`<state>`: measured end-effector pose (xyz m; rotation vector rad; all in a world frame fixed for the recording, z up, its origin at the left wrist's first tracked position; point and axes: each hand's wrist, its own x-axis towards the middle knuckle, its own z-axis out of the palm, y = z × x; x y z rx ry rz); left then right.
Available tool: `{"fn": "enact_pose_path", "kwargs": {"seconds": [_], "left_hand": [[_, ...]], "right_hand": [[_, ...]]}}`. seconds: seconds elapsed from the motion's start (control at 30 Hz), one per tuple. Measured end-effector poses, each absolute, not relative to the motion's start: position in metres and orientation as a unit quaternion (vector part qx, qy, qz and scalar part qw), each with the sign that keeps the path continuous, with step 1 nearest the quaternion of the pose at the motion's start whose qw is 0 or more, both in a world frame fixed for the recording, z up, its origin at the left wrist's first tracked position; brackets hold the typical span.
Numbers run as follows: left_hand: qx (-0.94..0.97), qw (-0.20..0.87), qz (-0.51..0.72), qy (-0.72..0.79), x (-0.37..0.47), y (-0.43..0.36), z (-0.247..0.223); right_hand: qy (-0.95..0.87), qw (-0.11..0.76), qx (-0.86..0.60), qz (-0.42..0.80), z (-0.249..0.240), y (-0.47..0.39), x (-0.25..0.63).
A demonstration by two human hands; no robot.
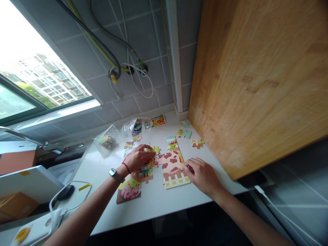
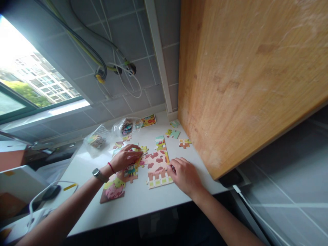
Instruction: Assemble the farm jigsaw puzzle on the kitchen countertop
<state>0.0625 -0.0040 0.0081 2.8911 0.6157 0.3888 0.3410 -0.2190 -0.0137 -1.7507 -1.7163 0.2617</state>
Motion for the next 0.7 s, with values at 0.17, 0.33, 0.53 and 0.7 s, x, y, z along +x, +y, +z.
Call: {"fn": "enact_pose_path", "kwargs": {"seconds": [0.17,0.33,0.53,0.7], "left_hand": [[0.972,0.066,0.114,0.197,0.063,-0.008,0.013],[0.978,0.059,0.107,0.169,0.063,-0.002,0.012],[0.979,0.056,0.109,0.166,0.064,-0.004,0.012],[0.979,0.031,0.100,0.175,0.060,-0.012,0.013]], "right_hand": [[-0.655,0.332,-0.671,0.100,-0.016,-0.219,0.341],[-0.657,0.326,-0.674,0.096,-0.016,-0.219,0.341],[-0.656,0.328,-0.674,0.092,-0.015,-0.219,0.341],[-0.655,0.329,-0.672,0.100,-0.014,-0.219,0.341]]}}
